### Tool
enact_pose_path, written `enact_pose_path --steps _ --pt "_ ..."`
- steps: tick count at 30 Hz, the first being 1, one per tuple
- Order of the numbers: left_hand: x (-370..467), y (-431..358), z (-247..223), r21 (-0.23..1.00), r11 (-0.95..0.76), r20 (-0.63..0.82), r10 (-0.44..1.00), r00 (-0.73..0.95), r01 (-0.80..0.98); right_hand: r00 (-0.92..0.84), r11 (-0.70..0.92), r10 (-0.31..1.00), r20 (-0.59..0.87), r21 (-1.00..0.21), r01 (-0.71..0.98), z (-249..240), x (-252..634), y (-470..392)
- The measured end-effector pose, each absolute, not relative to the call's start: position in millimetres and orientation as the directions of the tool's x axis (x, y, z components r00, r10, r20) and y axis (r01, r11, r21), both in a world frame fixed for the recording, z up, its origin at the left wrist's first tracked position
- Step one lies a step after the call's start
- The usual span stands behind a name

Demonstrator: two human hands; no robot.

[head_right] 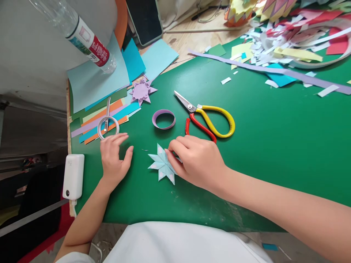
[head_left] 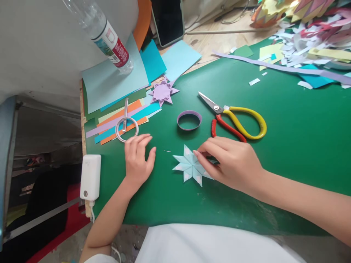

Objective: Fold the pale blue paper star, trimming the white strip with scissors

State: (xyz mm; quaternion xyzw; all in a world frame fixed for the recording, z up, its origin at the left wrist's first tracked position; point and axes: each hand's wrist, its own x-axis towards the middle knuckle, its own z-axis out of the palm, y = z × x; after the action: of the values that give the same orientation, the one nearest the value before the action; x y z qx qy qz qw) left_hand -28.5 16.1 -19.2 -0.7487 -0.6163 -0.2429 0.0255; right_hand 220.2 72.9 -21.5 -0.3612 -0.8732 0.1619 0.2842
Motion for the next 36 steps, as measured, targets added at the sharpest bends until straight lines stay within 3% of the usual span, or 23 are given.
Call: enact_pose_path --steps 4,8,17,21,24,32,36 --pt "-43.0 22.9 -25.0 0.086 -0.116 0.332 0.940 0.081 0.989 -0.619 0.744 0.633 0.465 -0.145 0.652 -23.2 221.0 78.2" --pt "-43.9 23.0 -24.8 0.042 -0.114 0.302 0.948 0.096 0.993 -0.655 0.740 0.610 0.446 -0.027 0.672 -22.9 221.0 80.6" --pt "-41.8 23.2 -24.1 0.105 -0.112 0.318 0.945 0.074 0.988 -0.583 0.637 0.684 0.439 0.030 0.770 -21.2 221.6 86.0" --pt "-40.9 23.6 -23.6 0.122 -0.089 0.209 0.976 0.062 0.988 -0.630 0.676 0.670 0.392 0.028 0.737 -19.1 221.6 85.4" --pt "-40.9 23.6 -24.2 0.136 -0.083 0.144 0.988 0.063 0.987 -0.653 0.698 0.669 0.354 0.002 0.716 -19.7 222.7 85.0" --pt "-40.0 23.6 -24.6 0.148 -0.098 0.145 0.986 0.077 0.984 -0.594 0.663 0.724 0.351 -0.120 0.738 -25.4 224.6 86.3" --pt "-45.1 24.7 -22.5 0.133 -0.059 0.250 0.968 0.025 0.989 -0.548 0.618 0.764 0.341 -0.145 0.772 -23.7 225.5 85.2"
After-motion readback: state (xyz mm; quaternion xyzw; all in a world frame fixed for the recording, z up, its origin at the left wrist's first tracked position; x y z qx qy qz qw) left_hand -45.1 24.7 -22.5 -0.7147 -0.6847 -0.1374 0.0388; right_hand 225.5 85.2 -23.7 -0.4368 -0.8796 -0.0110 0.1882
